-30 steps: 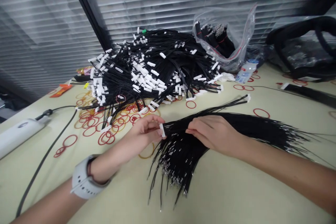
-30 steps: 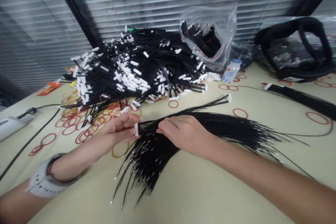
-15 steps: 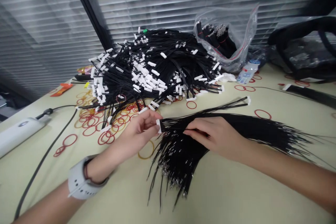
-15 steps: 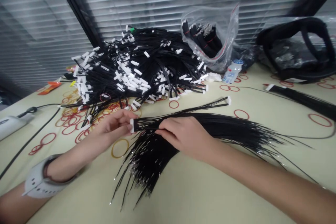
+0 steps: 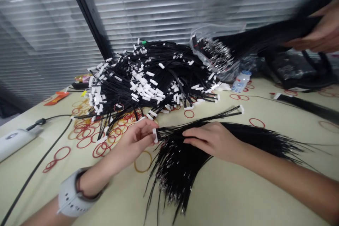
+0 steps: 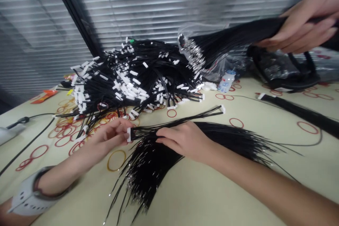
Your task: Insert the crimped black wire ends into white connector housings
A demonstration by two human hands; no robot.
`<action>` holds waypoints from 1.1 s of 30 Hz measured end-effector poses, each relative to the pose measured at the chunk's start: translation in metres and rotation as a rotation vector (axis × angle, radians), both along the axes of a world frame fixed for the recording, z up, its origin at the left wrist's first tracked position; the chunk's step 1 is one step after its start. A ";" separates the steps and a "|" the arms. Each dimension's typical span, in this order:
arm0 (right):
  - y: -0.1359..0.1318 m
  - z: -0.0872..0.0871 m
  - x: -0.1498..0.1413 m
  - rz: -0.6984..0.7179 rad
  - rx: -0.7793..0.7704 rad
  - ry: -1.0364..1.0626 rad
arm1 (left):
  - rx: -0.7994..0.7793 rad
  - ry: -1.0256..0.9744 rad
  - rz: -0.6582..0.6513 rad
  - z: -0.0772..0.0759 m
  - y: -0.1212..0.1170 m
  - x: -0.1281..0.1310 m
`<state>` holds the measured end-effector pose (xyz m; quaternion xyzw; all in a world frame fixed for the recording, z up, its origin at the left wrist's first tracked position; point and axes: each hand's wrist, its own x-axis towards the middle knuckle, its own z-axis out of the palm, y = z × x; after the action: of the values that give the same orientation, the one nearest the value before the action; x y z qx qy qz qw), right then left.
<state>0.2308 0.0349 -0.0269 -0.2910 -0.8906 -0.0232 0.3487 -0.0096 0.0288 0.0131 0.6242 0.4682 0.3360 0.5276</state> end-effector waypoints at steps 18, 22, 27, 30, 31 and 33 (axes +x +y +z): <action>-0.062 0.016 -0.041 0.181 0.364 -0.229 | 0.124 0.203 -0.250 0.015 -0.027 -0.002; -0.073 0.009 -0.050 0.137 0.342 -0.279 | 0.346 0.369 -0.342 0.030 -0.050 0.006; -0.080 0.027 -0.049 0.111 0.504 -0.062 | 0.323 0.291 -0.165 0.051 -0.054 0.029; -0.083 0.037 -0.038 0.098 0.510 -0.056 | 0.316 0.188 -0.193 0.069 -0.042 0.045; -0.083 0.038 -0.033 0.103 0.533 -0.071 | 0.311 0.155 -0.206 0.076 -0.037 0.050; -0.081 0.038 -0.019 0.092 0.594 -0.085 | 0.315 0.061 -0.237 0.091 -0.025 0.060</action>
<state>0.2115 -0.0460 0.0113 -0.1342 -0.8709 -0.2789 0.3817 0.0505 0.0034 0.1043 0.7596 0.3487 0.3216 0.4449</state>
